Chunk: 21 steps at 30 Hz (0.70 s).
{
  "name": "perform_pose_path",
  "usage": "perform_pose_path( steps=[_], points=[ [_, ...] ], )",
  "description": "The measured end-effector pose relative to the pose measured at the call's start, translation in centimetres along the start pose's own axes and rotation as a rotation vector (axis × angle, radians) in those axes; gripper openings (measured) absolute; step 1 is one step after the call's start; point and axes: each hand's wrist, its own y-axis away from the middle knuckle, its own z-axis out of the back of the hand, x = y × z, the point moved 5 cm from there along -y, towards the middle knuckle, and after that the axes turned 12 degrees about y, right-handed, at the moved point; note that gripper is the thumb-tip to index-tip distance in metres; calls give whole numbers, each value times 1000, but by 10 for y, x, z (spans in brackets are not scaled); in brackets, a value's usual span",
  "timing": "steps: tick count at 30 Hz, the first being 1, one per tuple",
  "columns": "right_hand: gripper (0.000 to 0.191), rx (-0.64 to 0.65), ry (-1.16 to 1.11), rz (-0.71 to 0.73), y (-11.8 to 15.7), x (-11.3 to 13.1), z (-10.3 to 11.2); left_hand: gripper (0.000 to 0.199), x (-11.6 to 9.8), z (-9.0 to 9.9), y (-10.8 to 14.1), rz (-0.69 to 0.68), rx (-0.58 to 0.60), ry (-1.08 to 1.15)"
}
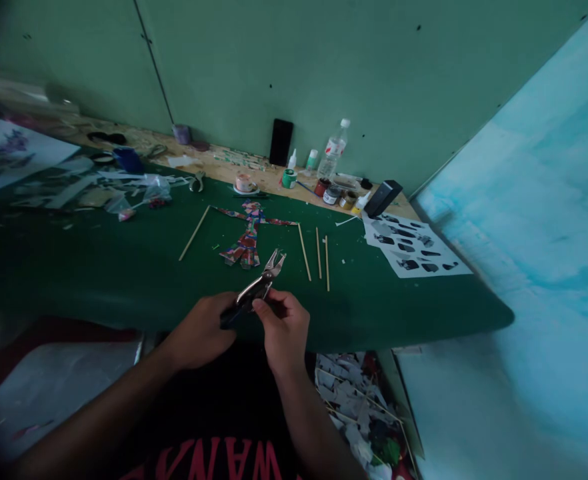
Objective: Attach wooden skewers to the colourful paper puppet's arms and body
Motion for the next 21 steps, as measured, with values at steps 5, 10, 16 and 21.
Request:
perform_pose_path(
  steps=[5, 10, 16, 21],
  points=[
    [18, 15, -26, -16, 0, -3, -2, 30, 1, -1, 1, -20, -9, -9],
    [18, 62, -79, -58, -1, -4, -4, 31, 2, 0, 1, -17, -14, -30],
    [20, 116, -206, -99, -4, -2, -8, 37, 3, 1, -2, -83, -11, 3],
    [19, 159, -327, -121, -7, 1, -9, 63, 1, 0, -2, -123, 31, 120]
  ],
)
